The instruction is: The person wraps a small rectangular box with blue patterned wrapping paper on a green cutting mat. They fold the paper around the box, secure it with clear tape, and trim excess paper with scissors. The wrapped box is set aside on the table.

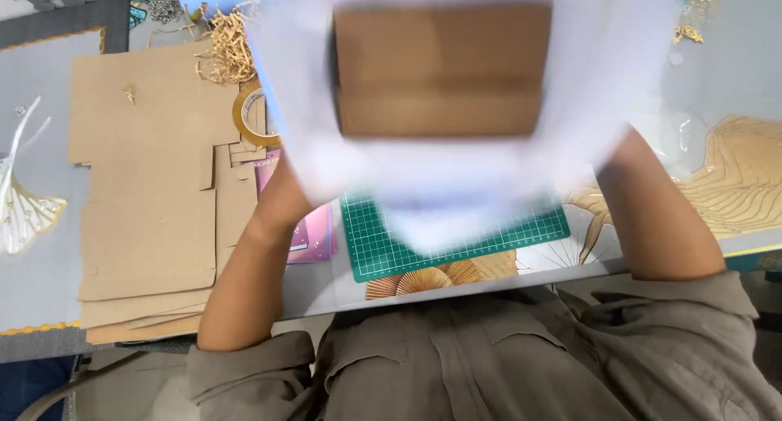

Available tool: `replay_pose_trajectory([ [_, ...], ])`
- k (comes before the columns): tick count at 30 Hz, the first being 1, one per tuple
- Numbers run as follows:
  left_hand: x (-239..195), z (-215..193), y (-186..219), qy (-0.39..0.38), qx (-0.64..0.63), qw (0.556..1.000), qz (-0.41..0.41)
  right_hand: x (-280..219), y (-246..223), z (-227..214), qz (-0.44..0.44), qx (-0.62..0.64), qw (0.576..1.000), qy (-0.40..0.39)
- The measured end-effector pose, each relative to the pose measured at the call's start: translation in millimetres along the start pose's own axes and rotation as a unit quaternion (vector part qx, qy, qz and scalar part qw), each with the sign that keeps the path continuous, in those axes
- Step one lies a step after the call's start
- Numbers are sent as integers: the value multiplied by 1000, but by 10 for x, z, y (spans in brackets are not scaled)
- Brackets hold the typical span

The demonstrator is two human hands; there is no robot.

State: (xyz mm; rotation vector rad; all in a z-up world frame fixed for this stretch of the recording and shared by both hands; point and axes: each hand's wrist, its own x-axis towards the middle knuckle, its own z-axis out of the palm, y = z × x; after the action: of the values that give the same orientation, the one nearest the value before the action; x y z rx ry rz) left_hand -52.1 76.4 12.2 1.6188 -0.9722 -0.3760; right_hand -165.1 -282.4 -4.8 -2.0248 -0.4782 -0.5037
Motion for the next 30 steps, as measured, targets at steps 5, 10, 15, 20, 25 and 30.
replay_pose_trajectory([
  [5, 309, 252, -503, 131, 351, 856, 355, 265, 379, 289, -204, -181, 962, 3],
  [10, -9, 522, -1150, 121, 482, 786, 369, -259, 872, 603, -268, -229, 935, -25],
  [15, -229, 287, -630, -45, 417, 887, 195, -346, 440, 448, -108, -220, 967, -69],
  [20, -245, 218, -518, -50, 174, 982, 51, -317, 161, 325, 50, -6, 994, -100],
  [25, -280, 208, -651, -124, 202, 969, 66, -286, 90, 316, 86, 88, 968, -220],
  [30, -300, 300, -724, -104, 185, 975, 72, -334, 125, 402, 67, 11, 978, -199],
])
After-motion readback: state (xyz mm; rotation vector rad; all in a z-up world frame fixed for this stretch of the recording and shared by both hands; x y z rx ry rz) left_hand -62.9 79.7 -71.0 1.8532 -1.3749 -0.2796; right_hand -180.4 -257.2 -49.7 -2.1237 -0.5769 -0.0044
